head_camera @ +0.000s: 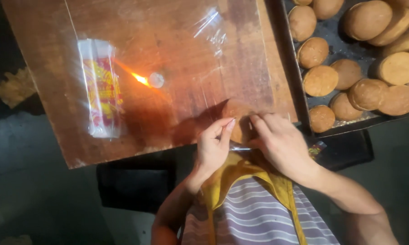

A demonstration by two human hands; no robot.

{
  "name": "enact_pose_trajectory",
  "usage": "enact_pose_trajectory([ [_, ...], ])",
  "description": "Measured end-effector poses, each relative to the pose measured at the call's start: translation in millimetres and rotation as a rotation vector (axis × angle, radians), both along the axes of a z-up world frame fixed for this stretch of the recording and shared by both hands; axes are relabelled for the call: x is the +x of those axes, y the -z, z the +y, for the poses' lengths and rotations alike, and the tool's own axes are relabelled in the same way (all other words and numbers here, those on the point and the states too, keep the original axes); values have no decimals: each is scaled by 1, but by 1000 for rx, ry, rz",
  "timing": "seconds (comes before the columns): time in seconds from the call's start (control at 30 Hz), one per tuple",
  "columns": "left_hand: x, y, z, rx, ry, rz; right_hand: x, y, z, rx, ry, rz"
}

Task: The person picks round bread rolls one at a time from a baking tray and places them into clear plastic bread bags on a wooden table, then presses the filled bags closed and sets the packed bags aside on the table.

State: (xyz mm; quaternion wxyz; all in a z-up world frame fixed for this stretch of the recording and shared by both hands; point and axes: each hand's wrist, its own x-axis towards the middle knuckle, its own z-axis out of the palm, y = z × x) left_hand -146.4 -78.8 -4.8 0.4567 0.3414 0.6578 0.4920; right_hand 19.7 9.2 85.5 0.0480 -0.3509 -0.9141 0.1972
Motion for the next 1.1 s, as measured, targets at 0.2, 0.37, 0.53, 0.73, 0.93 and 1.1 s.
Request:
enact_pose_trajectory([
  [0.2,-15,-14,-16,-32,73,35,-3,10,10,58,205,6],
  [0.37,-35,-38,-39,-30,206,-10,23,19,-4,-269,117,-102],
  [0.53,-65,30,-36,-11,364,-282,34,47,-2,-482,39,-35],
  [0.73,-32,167,-8,-9,141,-254,56,143,9,-921,20,94],
  [0.93,11,205,-19,-187,-141,-1425,23,248,-5,-1355,565,465],
  [1.1,13,155,-10,-355,-334,-1310,4,222,-2,-1773,722,522],
])
